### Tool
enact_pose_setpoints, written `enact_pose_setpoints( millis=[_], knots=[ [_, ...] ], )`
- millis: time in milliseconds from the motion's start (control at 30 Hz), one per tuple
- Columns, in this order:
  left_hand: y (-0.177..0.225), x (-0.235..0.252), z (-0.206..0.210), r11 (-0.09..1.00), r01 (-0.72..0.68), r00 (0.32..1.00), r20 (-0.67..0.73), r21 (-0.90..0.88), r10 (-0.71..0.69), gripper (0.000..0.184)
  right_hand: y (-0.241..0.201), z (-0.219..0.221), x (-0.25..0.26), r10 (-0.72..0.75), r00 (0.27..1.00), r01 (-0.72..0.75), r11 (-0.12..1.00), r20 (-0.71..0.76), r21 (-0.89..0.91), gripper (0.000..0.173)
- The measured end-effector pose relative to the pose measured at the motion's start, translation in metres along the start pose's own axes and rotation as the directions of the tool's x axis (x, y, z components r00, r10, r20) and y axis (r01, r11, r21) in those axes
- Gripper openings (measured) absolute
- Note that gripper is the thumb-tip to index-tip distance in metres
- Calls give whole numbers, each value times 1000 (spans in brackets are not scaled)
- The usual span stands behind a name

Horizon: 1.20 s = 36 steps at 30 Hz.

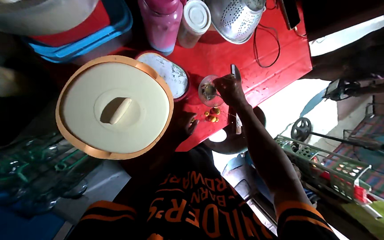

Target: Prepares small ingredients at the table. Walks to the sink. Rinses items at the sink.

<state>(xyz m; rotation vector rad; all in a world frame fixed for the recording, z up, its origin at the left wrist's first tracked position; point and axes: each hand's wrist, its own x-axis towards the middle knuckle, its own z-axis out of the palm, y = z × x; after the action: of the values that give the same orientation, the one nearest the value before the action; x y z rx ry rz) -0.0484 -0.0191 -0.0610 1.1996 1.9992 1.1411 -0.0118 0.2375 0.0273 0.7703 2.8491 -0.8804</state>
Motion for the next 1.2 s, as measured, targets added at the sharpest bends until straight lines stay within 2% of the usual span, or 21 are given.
enact_pose_setpoints(
  millis=[33,67,167,267,333,433,567,767,967,1000,1033,1067,1100,1133,1167,1200],
  knots=[
    [-15,-4,17,996,-83,989,-120,-8,82,32,2,3,-2,-38,999,38,999,-4,-4,21],
    [-20,-5,22,995,-101,985,-141,-18,97,33,3,4,-3,-60,998,60,998,18,-8,22],
    [-16,-5,19,997,-63,994,-94,-44,59,34,-2,7,-8,-27,993,36,996,113,-78,33],
    [-19,-6,22,998,-47,996,-80,-46,44,34,-5,14,-9,12,989,20,978,146,-210,26],
    [-16,-6,17,999,-32,999,-42,-40,30,35,-6,17,-8,45,985,-3,970,166,-243,24],
    [-14,-6,16,997,-50,997,-68,-51,47,34,-5,20,-7,51,983,-5,967,175,-256,25],
    [-11,-6,16,996,-69,992,-111,-57,63,31,-2,22,-6,33,987,9,966,160,-259,25],
    [-5,-4,12,997,-29,995,-94,-66,22,32,-7,19,-5,29,997,-7,965,78,-264,25],
    [-12,-6,20,996,-69,988,-141,-54,61,31,-2,14,-6,5,999,-10,992,-33,-130,22],
    [-7,-4,13,999,-29,995,-92,-40,25,32,-4,10,-7,37,998,-41,996,-53,-76,23],
    [7,0,-3,997,74,996,42,-16,-74,34,-8,6,-10,88,994,-88,996,-67,-5,24],
    [28,10,-28,972,236,935,271,11,-230,38,-14,0,-16,155,986,-151,986,-66,73,26],
    [35,16,-36,953,300,880,371,48,-296,41,-21,-5,-23,221,973,-210,967,-61,146,29],
    [24,9,-23,972,228,931,281,49,-232,40,-27,-8,-33,273,960,-255,943,-59,213,30],
    [-5,-3,9,998,46,999,10,41,-46,36,-30,-9,-46,313,948,-288,921,-58,263,30],
    [-20,-6,26,999,-43,992,-116,3,43,34,-32,-8,-62,335,940,-304,906,-60,295,28]
  ],
)
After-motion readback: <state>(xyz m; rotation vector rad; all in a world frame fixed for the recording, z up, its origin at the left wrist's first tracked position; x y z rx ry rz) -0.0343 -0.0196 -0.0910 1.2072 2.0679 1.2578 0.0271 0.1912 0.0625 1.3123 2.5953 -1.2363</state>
